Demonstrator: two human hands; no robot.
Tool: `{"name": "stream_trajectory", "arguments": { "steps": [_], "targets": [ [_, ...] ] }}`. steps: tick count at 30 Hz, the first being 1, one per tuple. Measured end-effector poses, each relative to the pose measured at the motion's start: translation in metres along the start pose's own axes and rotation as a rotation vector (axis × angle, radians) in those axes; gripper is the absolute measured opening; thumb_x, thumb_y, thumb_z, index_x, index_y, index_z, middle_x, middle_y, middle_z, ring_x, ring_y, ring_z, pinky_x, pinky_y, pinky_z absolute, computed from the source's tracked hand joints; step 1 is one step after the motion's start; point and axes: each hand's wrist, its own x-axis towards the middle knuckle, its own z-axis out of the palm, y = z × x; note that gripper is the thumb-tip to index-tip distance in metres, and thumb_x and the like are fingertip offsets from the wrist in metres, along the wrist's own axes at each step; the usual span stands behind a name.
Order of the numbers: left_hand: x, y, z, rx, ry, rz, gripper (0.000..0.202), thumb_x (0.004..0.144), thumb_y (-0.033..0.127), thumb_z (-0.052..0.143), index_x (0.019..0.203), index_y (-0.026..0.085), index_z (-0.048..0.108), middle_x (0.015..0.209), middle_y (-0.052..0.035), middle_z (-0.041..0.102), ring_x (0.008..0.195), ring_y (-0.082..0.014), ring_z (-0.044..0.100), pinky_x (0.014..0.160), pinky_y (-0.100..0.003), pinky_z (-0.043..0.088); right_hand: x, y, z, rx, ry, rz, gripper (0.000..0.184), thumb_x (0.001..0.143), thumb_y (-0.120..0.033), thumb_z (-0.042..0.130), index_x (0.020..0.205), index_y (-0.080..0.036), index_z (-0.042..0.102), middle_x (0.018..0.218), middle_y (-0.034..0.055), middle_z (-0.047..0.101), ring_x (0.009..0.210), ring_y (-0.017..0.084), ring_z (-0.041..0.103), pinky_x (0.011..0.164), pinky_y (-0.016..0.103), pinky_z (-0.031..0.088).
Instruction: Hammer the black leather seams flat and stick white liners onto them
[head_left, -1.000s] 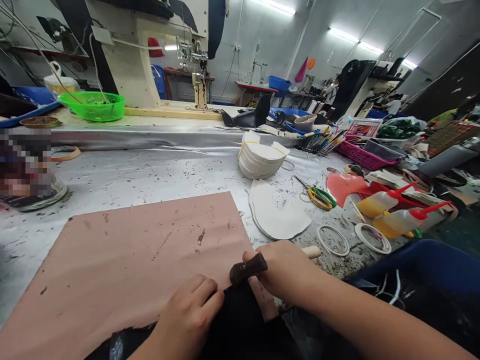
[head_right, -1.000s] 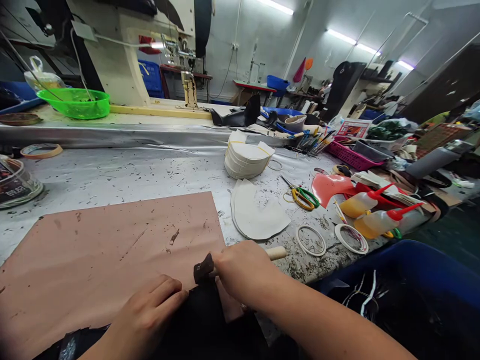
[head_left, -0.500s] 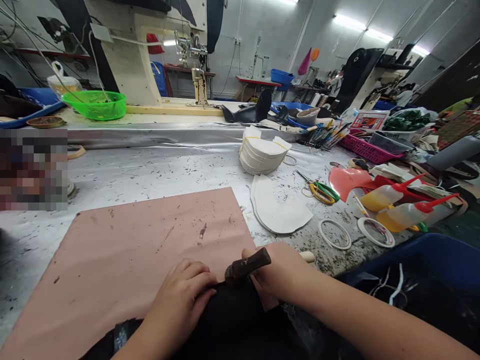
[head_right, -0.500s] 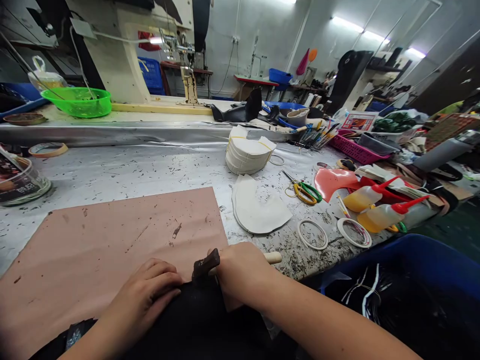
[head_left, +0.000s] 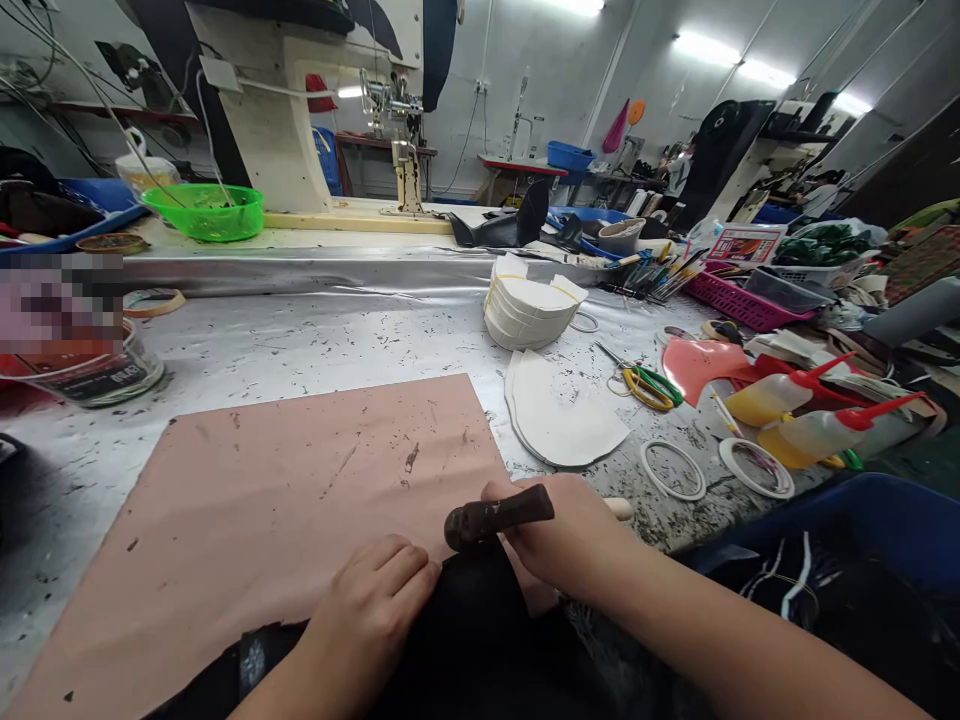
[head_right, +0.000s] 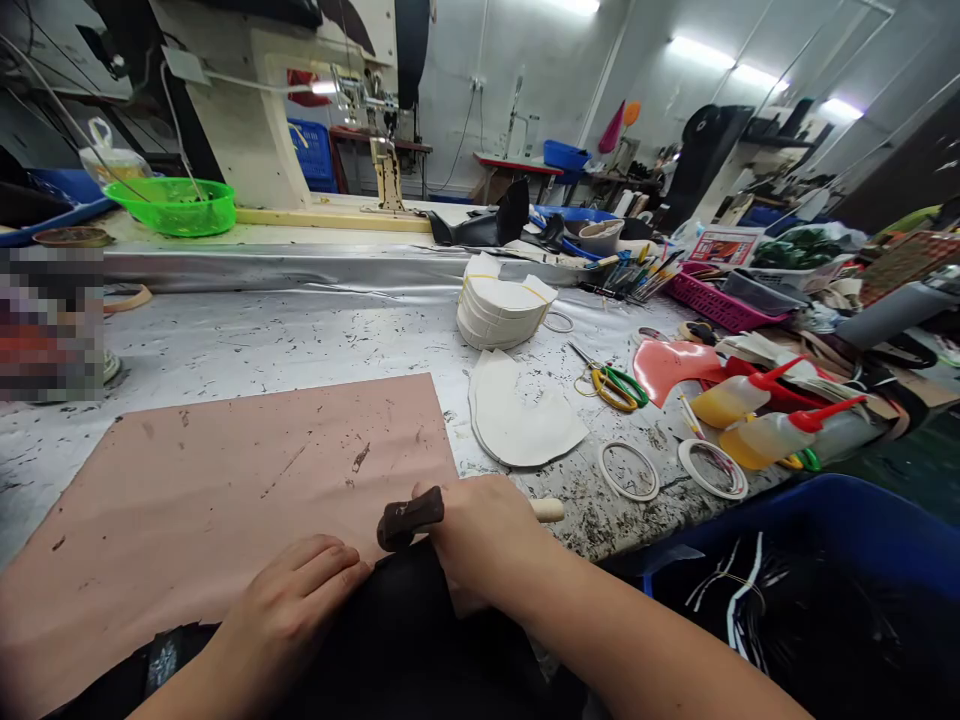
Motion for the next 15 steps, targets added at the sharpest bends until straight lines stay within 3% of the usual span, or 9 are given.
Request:
{"name": "stream_trajectory", "arguments": {
  "steps": [7,11,15],
  "targets": [
    [-0.0032,-0.0031,-0.0081,-0.187,-0.121,-0.194,0.025,0.086,0.007,0.038,0.086,0.019,0.059,0.075,-0.0023,0.059,0.069,-0.0151,0.055,0.058,-0.024,0.047,0.0010,-0.0042,0.0018,0.019,-0.011,-0.036,0.011,0.078,-0.017,0.052,0.080,-0.021,0.062,0.069,0.0026,0.068,0.060,0.017,0.061,0.047,0.028,0.017],
    [-0.0076,-0.0027,-0.0049,-0.128,-0.046,-0.122,0.022,0.088,0.007,0.038,0.085,0.017,0.058,0.074,-0.0034,0.060,0.068,-0.0159,0.054,0.059,-0.026,0.045,-0.0007,-0.0031,0.0002,0.049,0.043,0.010,0.012,0.080,-0.016,0.050,0.082,-0.022,0.061,0.068,0.0005,0.067,0.060,0.016,0.059,0.048,0.027,0.019],
    [-0.0072,-0.0003,-0.0045,-0.047,-0.042,-0.069,0.025,0.088,0.005,0.037,0.082,0.016,0.059,0.072,-0.0035,0.059,0.067,-0.0167,0.053,0.059,-0.027,0.045,-0.0014,-0.0041,0.0022,0.044,-0.001,-0.076,0.008,0.079,-0.017,0.052,0.082,-0.021,0.059,0.069,0.0013,0.066,0.059,0.015,0.057,0.048,0.027,0.020]
  ]
}}
